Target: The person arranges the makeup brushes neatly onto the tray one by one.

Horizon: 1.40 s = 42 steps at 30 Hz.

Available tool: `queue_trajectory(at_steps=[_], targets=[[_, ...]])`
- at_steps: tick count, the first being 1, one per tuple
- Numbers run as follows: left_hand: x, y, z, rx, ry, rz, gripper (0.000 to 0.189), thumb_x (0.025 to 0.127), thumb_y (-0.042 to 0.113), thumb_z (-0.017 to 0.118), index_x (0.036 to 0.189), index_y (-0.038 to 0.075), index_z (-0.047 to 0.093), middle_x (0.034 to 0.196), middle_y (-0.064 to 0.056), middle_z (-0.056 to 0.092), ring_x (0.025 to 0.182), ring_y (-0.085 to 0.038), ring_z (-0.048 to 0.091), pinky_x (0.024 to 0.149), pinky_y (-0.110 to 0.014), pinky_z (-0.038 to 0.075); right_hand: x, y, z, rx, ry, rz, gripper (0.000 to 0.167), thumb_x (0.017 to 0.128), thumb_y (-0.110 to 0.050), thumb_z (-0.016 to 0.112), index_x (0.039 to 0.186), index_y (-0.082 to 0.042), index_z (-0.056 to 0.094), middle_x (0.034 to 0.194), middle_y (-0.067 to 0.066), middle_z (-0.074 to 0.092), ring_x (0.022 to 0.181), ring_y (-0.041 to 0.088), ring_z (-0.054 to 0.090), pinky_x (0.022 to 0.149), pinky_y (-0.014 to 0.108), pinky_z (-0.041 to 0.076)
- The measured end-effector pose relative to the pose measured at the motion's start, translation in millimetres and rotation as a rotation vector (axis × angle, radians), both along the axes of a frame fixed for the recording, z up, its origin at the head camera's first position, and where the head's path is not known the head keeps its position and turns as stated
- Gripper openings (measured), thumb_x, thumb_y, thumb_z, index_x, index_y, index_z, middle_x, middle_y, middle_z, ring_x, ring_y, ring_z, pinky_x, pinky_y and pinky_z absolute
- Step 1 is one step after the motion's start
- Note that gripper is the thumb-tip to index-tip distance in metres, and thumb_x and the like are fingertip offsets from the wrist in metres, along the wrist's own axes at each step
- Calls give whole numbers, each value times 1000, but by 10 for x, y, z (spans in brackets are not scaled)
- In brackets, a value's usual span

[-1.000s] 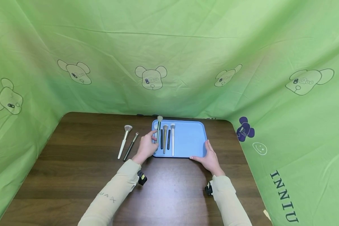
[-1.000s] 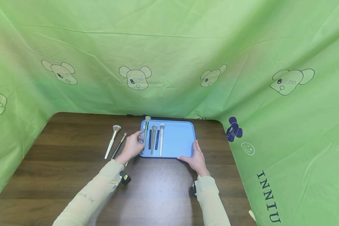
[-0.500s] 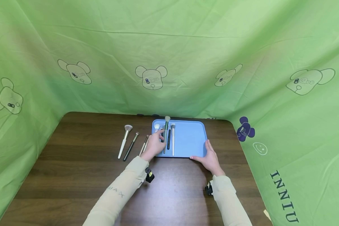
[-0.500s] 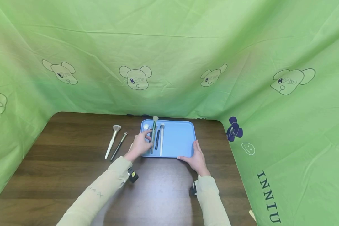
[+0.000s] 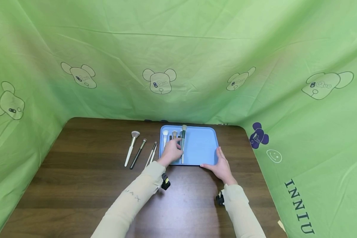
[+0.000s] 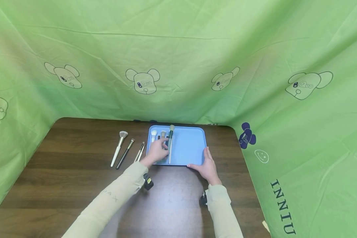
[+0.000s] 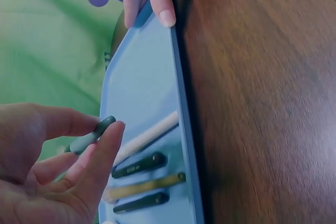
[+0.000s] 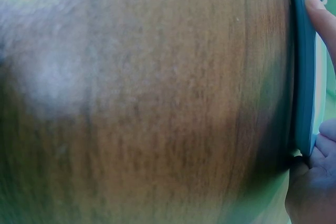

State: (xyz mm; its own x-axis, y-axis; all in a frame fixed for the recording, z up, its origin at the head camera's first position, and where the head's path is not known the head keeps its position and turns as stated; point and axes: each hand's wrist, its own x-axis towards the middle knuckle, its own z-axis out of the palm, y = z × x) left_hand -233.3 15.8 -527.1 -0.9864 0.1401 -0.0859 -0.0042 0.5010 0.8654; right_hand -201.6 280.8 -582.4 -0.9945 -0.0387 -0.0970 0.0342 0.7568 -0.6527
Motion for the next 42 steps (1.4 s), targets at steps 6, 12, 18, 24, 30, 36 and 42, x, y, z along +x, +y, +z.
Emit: queue_trajectory(at_steps=[6,12,18,24,30,36,42], targets=[[-49,148,-37,-5,-38,-25,66,79,-13,60,144,-2,52,51,5,45,42,-10,47,42,-24,37,-7,9,-8,-2,-3,-3,128,74,-52,89,158,7,12,167,22,6,152,36,12,119,50,20],[-66,288,-3,-18,-166,8,67,82,-12,61,146,2,53,78,-16,69,41,-15,55,42,-27,48,-19,12,-23,0,15,-1,129,74,-53,89,158,8,12,167,24,7,152,38,13,118,52,21],[-97,392,10,-89,-200,32,68,79,-13,61,145,3,55,135,-25,60,44,-13,58,46,-29,53,-15,11,-18,-10,6,0,130,73,-54,89,158,7,12,167,23,7,152,38,12,118,53,21],[-125,442,-42,-130,-178,45,65,79,-12,64,142,4,58,120,-21,69,42,-14,56,41,-27,48,-27,13,-36,-12,10,-2,129,73,-54,89,159,6,13,168,20,7,152,35,12,118,50,21],[-113,507,-155,-236,-45,62,55,80,-7,69,134,3,65,109,-14,73,63,-21,64,56,-29,52,-15,22,-35,-22,17,-4,129,73,-52,90,159,7,12,167,22,7,152,37,12,118,51,21],[-61,563,-150,-308,37,109,16,80,-4,72,95,1,70,87,-16,70,79,-31,69,65,-39,56,-2,18,-33,-24,34,-1,128,73,-50,90,158,8,14,167,22,9,152,36,14,118,49,22],[-42,591,-162,-328,24,136,6,87,-3,68,88,2,65,79,-14,67,72,-30,68,58,-39,54,-8,14,-26,-21,36,3,127,73,-49,91,158,8,15,167,23,10,152,36,15,118,50,22]])
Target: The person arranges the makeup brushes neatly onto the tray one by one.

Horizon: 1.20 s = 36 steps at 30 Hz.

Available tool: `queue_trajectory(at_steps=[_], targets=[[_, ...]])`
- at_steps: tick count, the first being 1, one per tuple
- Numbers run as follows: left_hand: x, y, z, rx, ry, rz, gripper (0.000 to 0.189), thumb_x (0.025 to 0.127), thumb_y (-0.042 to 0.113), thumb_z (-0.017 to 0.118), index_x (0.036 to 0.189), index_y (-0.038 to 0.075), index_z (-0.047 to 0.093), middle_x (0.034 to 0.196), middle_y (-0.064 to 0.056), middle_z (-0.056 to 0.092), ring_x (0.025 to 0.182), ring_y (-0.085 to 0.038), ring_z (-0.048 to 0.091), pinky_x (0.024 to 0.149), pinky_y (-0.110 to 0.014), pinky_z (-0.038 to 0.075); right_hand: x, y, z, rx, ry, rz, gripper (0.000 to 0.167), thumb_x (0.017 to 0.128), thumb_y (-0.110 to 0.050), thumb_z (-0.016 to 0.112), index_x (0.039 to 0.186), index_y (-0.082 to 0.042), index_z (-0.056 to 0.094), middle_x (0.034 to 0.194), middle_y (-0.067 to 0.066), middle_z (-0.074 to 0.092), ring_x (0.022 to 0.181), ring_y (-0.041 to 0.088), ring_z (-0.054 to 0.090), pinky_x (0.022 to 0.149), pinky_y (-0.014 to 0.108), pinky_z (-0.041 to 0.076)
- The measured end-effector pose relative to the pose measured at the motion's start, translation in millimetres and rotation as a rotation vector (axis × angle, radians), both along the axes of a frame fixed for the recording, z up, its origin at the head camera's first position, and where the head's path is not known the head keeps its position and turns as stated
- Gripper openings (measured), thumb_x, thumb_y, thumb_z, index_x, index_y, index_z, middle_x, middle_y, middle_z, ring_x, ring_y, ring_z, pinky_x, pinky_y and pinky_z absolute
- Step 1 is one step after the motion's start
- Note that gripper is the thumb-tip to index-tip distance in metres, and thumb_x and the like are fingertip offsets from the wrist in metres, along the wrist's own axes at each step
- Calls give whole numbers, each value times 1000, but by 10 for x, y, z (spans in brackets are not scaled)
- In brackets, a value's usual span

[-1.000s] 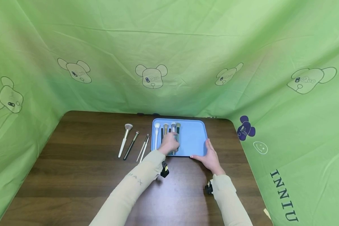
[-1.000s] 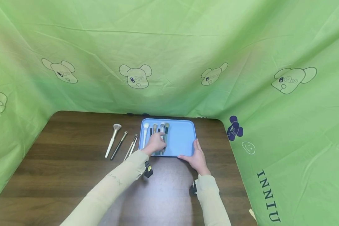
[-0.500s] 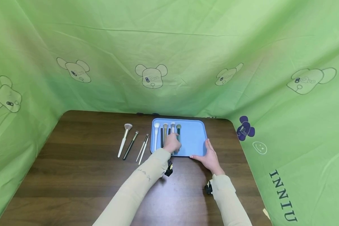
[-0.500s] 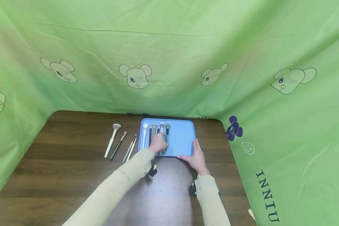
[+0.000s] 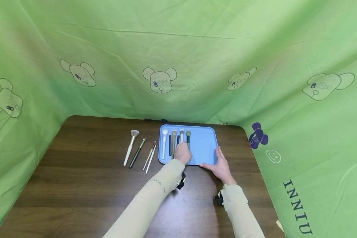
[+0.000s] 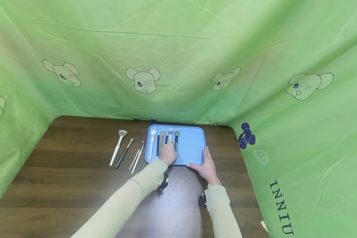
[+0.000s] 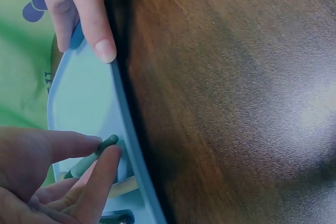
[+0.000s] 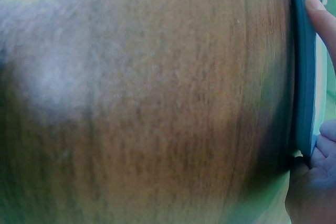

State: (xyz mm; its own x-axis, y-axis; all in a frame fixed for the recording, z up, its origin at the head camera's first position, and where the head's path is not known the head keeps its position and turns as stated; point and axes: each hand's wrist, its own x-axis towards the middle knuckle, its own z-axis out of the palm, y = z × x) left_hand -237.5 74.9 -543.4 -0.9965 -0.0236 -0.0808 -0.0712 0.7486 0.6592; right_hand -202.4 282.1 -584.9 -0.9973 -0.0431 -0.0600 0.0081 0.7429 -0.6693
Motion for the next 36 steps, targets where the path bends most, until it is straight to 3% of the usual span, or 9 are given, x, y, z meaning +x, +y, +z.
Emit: queue_trajectory(at_steps=[12,16,22,26,30,34,36], targets=[[-54,10,-70,-105,55,5,9,91,-1,67,83,2,67,78,-15,68,71,-29,69,58,-40,56,-7,1,-11,6,-11,-1,129,73,-50,91,158,7,13,167,21,8,152,35,13,119,49,21],[-80,-25,-14,-114,119,-34,17,88,-2,68,73,6,63,68,-11,63,62,-26,65,53,-38,53,-1,0,-8,6,-19,-1,129,73,-51,90,158,7,13,167,21,7,152,35,12,119,49,21],[-133,-96,159,-32,166,-44,25,88,7,72,67,10,58,59,-5,54,50,-19,53,48,-35,45,8,-8,11,10,-22,-4,128,74,-52,89,158,7,13,167,21,7,152,36,13,119,49,21],[-177,-158,262,43,163,-32,11,91,15,72,92,3,73,72,-9,64,47,-16,50,48,-32,46,2,-3,-4,7,-13,-4,129,73,-53,89,158,8,13,167,22,8,152,37,13,118,50,22],[-210,-296,327,77,180,-26,40,92,18,72,127,0,69,84,-12,70,51,-15,51,52,-31,47,-3,-6,-16,7,-14,-1,130,73,-54,89,158,8,12,167,23,7,151,38,14,118,51,22],[-239,-475,348,121,179,-7,44,93,17,71,133,0,65,56,-3,55,43,-13,42,46,-32,42,3,-6,-6,10,-25,-2,131,73,-54,89,159,6,11,167,21,7,152,37,13,118,51,21],[-246,-565,366,126,167,9,45,93,18,70,134,0,64,51,0,48,44,-14,42,50,-34,44,8,0,2,12,-26,-6,131,73,-54,89,159,6,11,168,20,7,152,36,12,118,50,21]])
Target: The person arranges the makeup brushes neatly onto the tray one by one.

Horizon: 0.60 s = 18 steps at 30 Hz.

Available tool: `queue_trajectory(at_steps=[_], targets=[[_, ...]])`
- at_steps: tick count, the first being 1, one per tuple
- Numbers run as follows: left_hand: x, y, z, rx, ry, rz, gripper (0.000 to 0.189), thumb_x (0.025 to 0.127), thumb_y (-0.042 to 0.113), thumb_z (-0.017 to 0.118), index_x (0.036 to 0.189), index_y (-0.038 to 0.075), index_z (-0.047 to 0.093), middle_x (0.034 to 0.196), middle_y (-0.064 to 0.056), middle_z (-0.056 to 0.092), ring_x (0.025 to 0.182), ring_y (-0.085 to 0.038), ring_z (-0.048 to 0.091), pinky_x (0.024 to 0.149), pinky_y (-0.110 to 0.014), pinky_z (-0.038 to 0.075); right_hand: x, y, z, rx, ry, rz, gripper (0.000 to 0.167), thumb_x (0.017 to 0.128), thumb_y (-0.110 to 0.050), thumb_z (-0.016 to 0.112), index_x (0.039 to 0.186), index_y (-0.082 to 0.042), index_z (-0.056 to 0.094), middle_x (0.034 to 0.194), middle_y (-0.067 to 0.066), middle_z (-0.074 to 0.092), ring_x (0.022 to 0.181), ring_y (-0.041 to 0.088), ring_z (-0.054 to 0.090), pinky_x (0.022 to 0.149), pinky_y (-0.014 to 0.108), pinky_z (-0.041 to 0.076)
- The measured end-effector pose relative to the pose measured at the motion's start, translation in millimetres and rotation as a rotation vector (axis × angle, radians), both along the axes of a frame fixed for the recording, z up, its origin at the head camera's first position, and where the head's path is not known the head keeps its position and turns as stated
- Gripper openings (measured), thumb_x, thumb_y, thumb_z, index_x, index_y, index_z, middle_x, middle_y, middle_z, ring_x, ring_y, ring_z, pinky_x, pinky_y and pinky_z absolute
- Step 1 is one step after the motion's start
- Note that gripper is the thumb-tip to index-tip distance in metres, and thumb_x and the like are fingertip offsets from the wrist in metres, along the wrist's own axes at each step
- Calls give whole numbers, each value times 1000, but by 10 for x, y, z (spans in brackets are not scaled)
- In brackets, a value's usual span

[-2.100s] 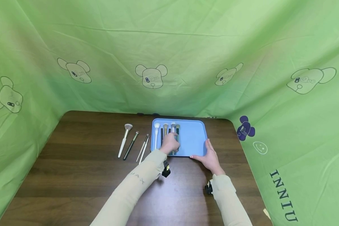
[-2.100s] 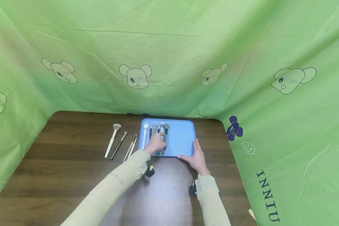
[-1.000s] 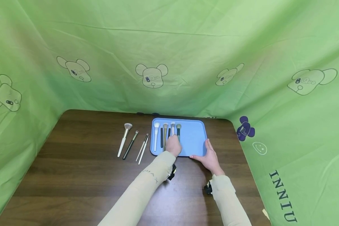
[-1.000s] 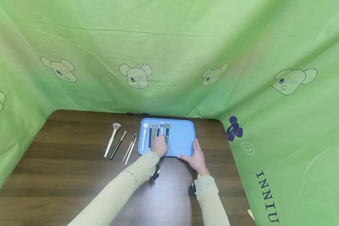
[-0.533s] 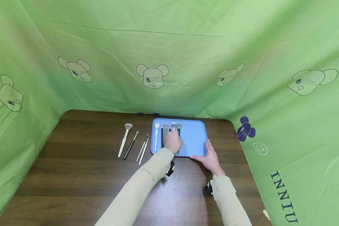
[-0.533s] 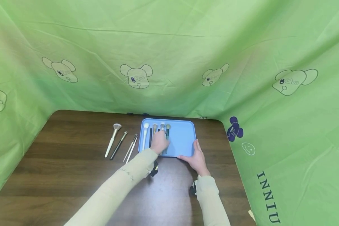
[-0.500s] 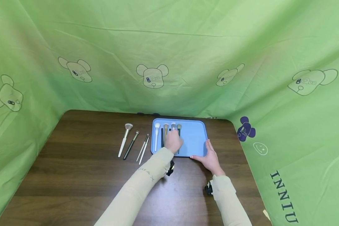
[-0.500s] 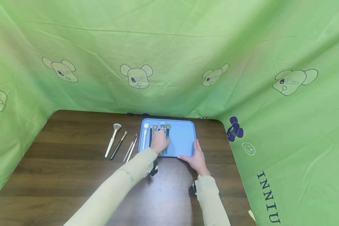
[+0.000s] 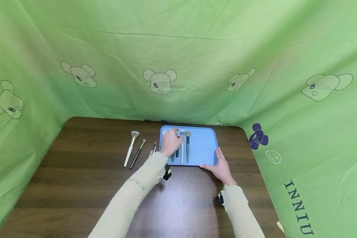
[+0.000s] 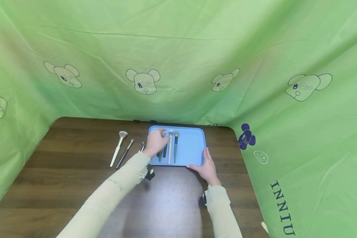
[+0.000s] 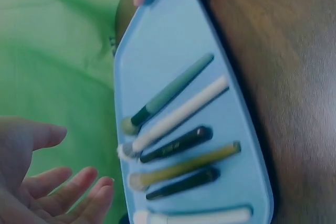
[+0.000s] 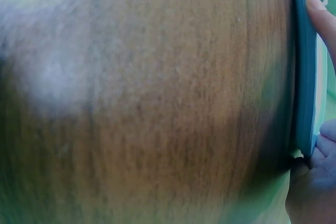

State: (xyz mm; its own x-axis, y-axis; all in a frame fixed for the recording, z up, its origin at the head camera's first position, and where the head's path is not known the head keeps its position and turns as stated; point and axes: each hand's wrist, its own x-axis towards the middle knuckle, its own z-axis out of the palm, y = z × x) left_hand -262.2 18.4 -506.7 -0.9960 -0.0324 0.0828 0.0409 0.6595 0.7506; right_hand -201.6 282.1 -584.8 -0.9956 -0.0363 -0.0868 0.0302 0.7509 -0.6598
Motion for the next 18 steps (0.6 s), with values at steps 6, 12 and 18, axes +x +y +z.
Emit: queue_trajectory(at_steps=[6,12,18], targets=[[-5,-245,45,-11,-14,49,46,92,25,69,134,6,66,86,-4,71,75,-22,63,72,-41,53,1,8,3,10,-2,3,131,73,-55,89,159,6,12,168,20,6,152,35,12,118,50,21],[26,-485,36,25,-45,65,51,93,32,71,138,9,63,112,-14,71,81,-27,67,71,-42,54,-18,11,-28,11,4,-3,130,73,-55,89,159,5,12,168,19,7,153,34,12,119,49,21],[104,-756,-51,37,-49,86,51,94,30,71,138,5,62,116,-16,72,99,-30,69,84,-45,53,-16,12,-56,16,-1,-8,130,73,-56,88,160,4,12,168,19,7,153,34,12,119,49,21]])
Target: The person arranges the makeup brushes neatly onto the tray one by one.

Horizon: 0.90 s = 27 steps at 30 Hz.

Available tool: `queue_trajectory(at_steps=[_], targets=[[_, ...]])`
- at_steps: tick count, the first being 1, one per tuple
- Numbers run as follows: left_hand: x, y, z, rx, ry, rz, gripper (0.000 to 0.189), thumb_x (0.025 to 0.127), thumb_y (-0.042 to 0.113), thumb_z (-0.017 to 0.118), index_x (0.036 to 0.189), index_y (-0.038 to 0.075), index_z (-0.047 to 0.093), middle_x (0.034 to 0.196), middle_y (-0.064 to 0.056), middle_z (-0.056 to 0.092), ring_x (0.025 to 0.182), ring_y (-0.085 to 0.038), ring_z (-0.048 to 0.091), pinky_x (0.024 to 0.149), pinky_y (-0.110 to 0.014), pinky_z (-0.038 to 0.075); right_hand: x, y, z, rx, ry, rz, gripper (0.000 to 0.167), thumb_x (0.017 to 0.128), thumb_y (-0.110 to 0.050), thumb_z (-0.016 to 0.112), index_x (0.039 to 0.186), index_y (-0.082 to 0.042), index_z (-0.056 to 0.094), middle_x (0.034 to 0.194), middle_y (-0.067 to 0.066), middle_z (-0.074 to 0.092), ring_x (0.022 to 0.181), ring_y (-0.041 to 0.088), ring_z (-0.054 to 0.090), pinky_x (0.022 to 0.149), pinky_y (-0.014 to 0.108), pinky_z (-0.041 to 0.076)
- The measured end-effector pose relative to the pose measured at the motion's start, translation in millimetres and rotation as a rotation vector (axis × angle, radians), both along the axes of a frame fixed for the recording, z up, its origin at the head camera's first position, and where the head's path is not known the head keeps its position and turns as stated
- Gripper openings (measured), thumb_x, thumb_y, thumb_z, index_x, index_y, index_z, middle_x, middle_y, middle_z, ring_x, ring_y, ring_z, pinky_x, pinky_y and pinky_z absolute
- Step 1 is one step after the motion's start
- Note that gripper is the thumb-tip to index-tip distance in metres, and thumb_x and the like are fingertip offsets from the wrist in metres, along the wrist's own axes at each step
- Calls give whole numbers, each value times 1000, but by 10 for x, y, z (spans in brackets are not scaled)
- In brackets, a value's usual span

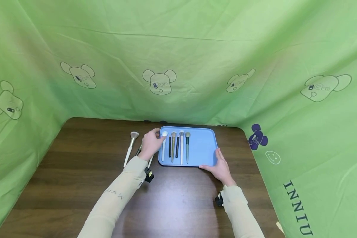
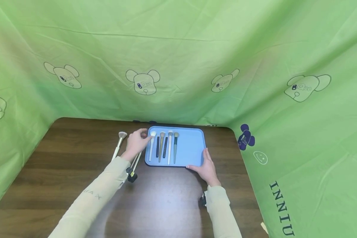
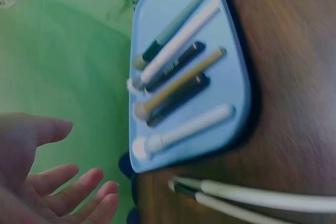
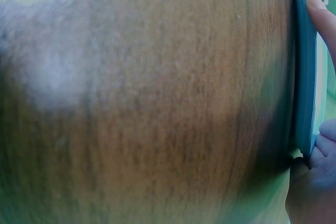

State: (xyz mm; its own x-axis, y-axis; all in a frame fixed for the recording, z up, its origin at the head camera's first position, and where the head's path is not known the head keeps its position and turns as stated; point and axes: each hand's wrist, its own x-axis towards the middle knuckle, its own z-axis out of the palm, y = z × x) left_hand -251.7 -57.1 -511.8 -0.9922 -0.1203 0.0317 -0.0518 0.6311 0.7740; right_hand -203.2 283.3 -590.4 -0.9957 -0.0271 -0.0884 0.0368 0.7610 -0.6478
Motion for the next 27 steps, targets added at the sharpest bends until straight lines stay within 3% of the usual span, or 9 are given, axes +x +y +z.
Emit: queue_trajectory(at_steps=[7,17,21,27], targets=[[120,-343,-64,6,21,29,54,93,28,71,139,2,60,117,-20,70,103,-36,68,88,-49,51,7,-2,10,-2,7,1,131,73,-57,88,159,5,12,168,21,7,152,36,12,118,51,21],[292,-861,-232,-101,51,106,51,91,30,73,133,2,64,116,-20,70,102,-43,65,83,-56,48,28,-6,0,0,-13,7,132,72,-56,89,160,4,11,168,20,6,153,34,11,119,49,21],[353,-1008,-251,-101,28,138,53,90,27,74,134,0,63,116,-22,69,99,-44,65,79,-56,48,14,-4,-3,-10,-3,7,132,71,-57,89,159,5,12,168,20,6,152,35,12,119,50,21],[427,-1161,-305,-109,-36,136,55,91,25,73,138,-2,59,124,-25,65,109,-45,61,84,-57,48,-9,13,-14,-1,7,7,133,71,-59,88,159,5,12,168,21,7,152,36,13,118,51,22]])
